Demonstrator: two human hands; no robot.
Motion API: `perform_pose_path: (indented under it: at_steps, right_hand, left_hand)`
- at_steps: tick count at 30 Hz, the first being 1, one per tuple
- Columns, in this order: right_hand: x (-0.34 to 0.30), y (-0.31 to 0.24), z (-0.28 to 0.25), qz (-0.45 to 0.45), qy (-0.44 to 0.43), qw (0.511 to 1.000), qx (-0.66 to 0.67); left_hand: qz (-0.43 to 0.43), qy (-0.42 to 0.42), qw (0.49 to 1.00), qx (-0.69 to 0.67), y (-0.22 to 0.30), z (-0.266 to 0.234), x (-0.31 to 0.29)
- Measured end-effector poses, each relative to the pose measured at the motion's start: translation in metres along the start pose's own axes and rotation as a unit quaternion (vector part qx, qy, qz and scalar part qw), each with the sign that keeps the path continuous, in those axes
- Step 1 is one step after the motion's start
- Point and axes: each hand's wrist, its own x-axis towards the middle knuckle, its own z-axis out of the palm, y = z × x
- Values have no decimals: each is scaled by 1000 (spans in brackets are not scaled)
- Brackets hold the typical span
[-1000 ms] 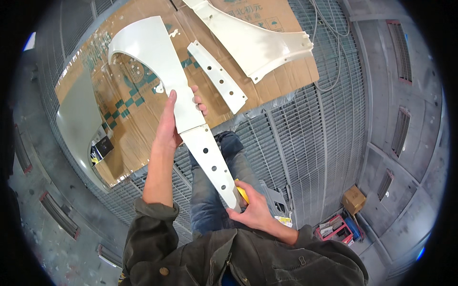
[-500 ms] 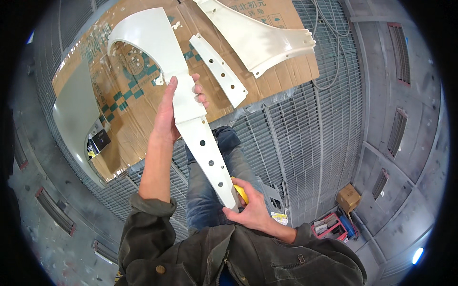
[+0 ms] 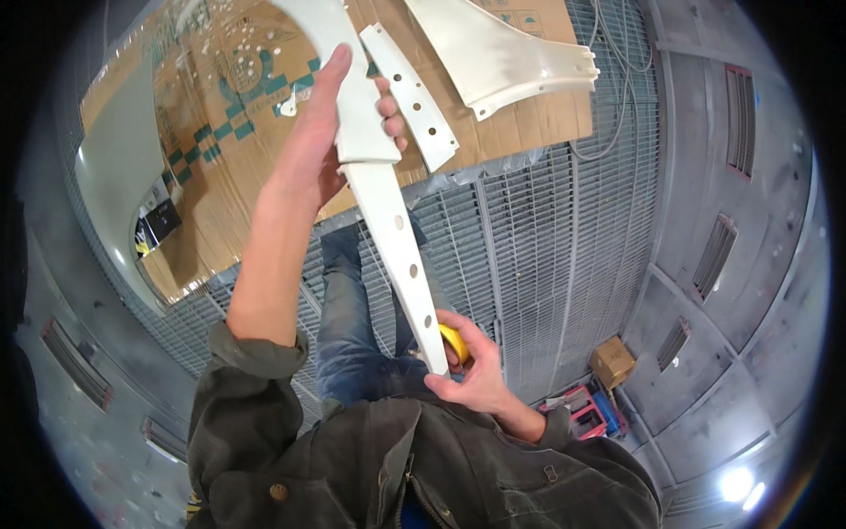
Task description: The person applies yellow masking tape to the edges of several car body parts, including a gray fender and white plastic trim pieces, on a cardboard-covered metal grate. The person handles each part individually, aligning and smoothing the tape along the contours.
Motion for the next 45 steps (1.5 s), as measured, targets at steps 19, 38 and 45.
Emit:
perform_pose_path:
  at_steps: [19, 38, 45]
  right_hand:
    - [16, -4, -13, 50, -124, 982, 135]
    - [20, 15, -11, 80, -71, 973, 205]
    - [26, 0, -4, 79, -48, 983, 159]
  left_hand:
    - [118, 175, 973, 95, 17, -24, -9]
    - [154, 330, 909, 205, 2, -50, 5]
    - [134, 389, 877, 249, -20, -75, 14]
